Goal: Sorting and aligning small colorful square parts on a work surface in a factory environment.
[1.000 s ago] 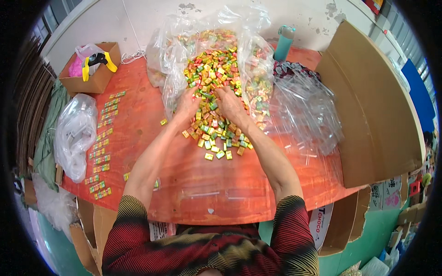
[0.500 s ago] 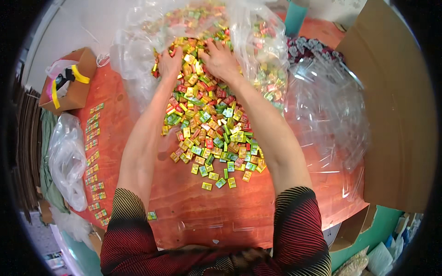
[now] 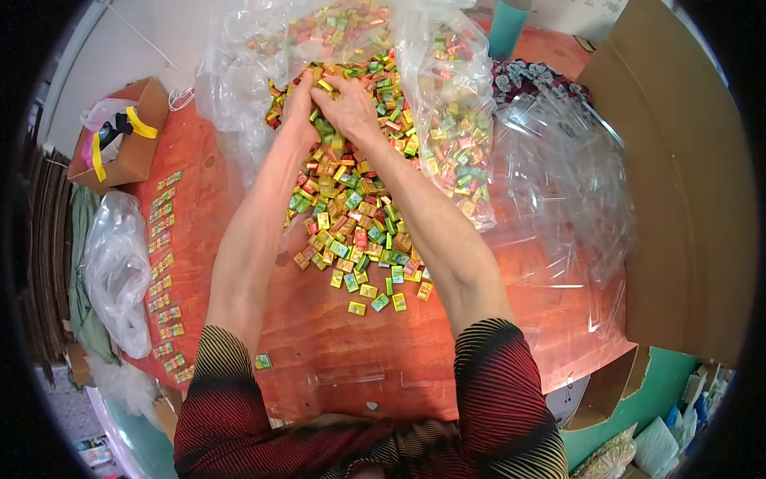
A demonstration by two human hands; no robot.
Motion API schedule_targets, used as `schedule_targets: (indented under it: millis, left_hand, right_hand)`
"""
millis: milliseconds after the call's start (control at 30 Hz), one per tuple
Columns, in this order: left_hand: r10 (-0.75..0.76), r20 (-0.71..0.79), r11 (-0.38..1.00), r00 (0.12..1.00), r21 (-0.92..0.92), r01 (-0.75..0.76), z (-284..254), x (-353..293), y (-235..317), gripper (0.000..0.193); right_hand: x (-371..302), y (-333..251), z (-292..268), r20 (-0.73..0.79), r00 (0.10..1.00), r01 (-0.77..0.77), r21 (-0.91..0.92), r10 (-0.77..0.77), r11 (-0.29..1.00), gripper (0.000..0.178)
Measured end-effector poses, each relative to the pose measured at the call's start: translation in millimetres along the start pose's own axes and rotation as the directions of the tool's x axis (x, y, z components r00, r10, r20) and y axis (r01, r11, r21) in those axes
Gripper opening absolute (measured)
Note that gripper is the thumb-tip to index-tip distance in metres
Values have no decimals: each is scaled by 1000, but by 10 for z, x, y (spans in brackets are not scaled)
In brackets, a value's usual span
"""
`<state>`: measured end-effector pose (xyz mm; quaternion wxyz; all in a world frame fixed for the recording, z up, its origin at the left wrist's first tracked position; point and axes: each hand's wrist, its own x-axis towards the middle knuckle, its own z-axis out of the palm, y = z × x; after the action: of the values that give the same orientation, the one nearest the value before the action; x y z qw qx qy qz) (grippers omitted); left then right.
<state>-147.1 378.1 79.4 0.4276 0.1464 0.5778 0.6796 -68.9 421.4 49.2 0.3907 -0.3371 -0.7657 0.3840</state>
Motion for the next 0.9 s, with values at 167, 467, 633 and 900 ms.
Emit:
schedule_targets:
  millis: [167,467,633,900]
  left_hand:
    - [124,38,992,992,-39,-123,-20,-471,-181,37]
    - [449,245,776,859,370,-511,-340,-990,-681,31]
    - [639,472,425,607,441,-791,-508,-1378,-942,27]
    - [583,606,192,542,545,-816,-848,-2022,-1079,27]
  right_hand:
    - [-492,-35,-134,-61,997,-25,281,44,959,35]
    - [-1342,-24,-453,68,910,406,59,-409,912,18]
    - [-1713,1,-620,178,866,490,-122,-467,863,24]
    - [-2270,-78,-726,289,821,555,-206,-492,806,18]
